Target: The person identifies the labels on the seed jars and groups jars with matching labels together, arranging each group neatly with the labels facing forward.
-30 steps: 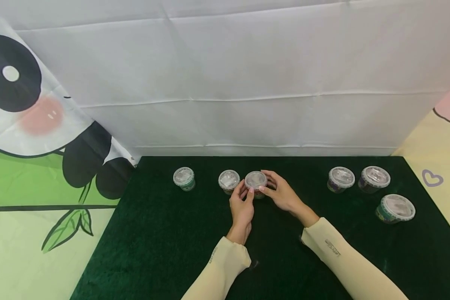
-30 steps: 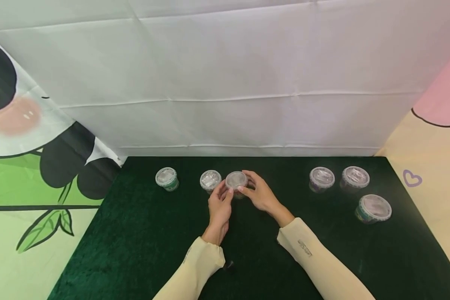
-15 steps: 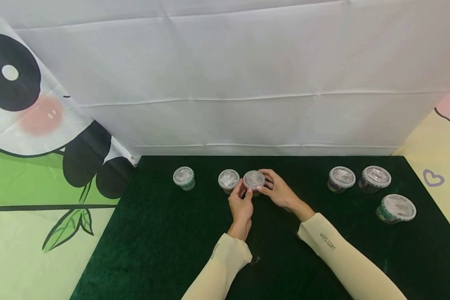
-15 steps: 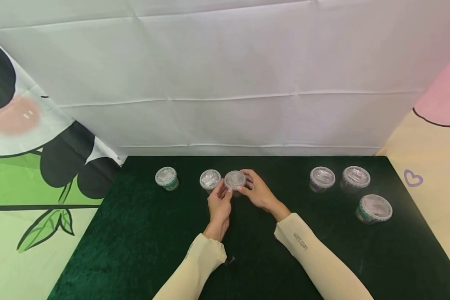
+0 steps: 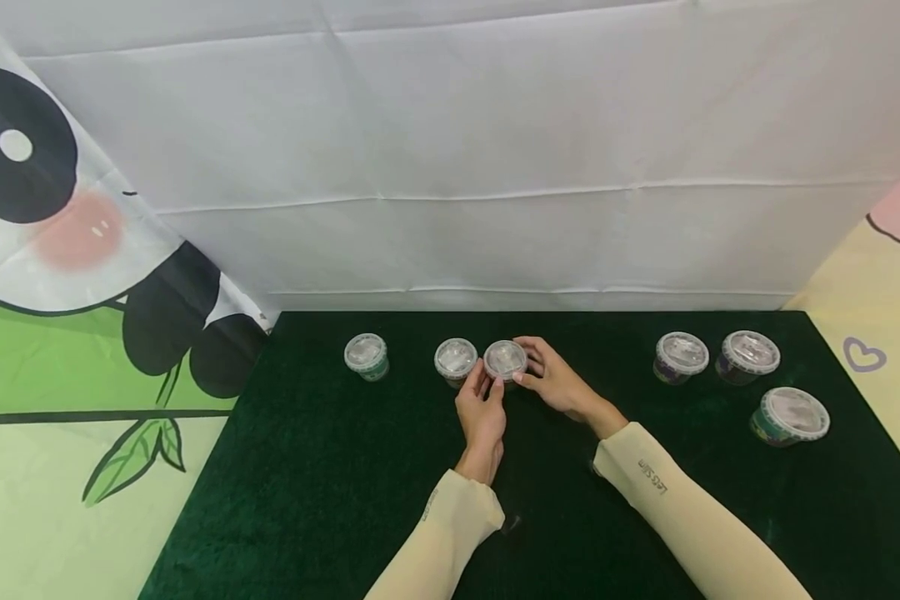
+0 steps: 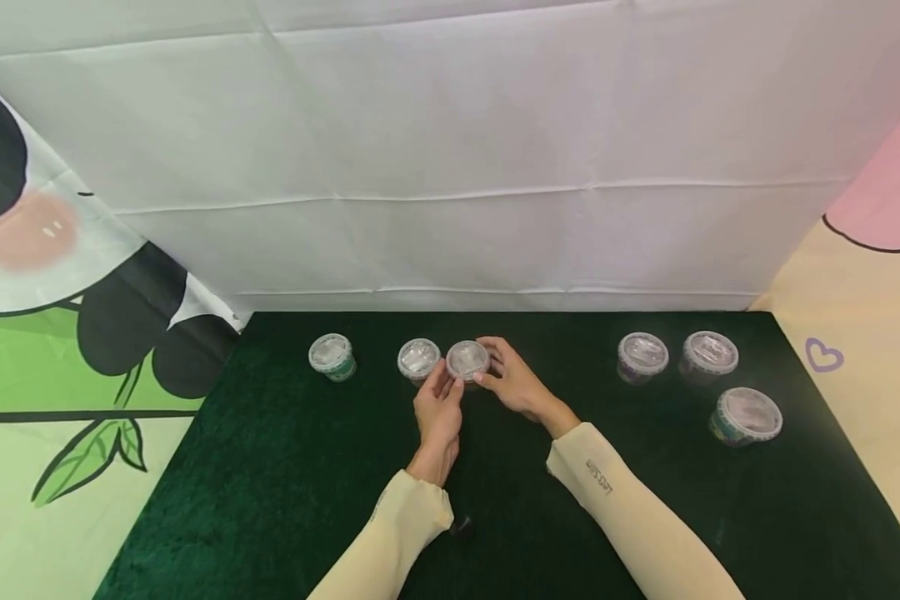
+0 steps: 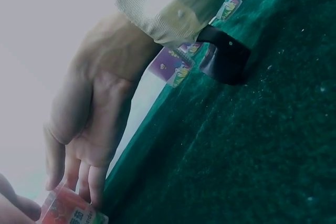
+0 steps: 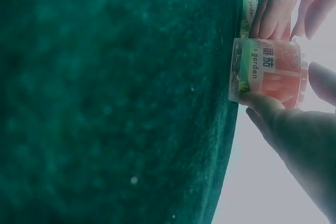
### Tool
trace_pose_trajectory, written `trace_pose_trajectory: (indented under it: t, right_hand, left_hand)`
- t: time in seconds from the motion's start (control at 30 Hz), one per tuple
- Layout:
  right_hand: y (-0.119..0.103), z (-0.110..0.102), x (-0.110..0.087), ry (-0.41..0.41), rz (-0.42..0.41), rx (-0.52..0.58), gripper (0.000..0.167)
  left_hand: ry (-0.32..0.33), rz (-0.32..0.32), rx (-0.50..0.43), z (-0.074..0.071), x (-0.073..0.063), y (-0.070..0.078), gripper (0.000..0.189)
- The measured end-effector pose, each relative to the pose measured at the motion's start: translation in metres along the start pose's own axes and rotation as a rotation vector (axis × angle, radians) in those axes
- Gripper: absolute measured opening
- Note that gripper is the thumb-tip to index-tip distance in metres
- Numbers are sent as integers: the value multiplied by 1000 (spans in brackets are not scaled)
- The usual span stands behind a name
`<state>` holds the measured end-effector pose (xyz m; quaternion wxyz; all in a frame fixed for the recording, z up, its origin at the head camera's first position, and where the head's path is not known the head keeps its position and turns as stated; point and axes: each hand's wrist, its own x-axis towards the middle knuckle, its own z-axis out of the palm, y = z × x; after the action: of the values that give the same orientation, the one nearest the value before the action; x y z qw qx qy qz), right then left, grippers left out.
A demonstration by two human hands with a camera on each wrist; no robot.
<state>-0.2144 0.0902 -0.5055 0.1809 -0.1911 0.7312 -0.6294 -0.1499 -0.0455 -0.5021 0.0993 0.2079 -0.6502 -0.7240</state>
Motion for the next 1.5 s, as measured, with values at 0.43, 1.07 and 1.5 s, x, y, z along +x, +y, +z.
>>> trace_pose_trajectory:
  t: [0.43,1.07,1.5]
  right_hand:
    - [-4,-1,-13,45,-55,-84,62]
    - [-21,-51,-90,147,-38,-187,57]
    - [-5,-83,-152,252,-124,-192,55]
  left_hand:
    - [-11,3,3,-12,-13,2,48]
    - [-173,-54,32,-16,-53,3,45]
    - [-312,-51,59,17,-63,0,48]
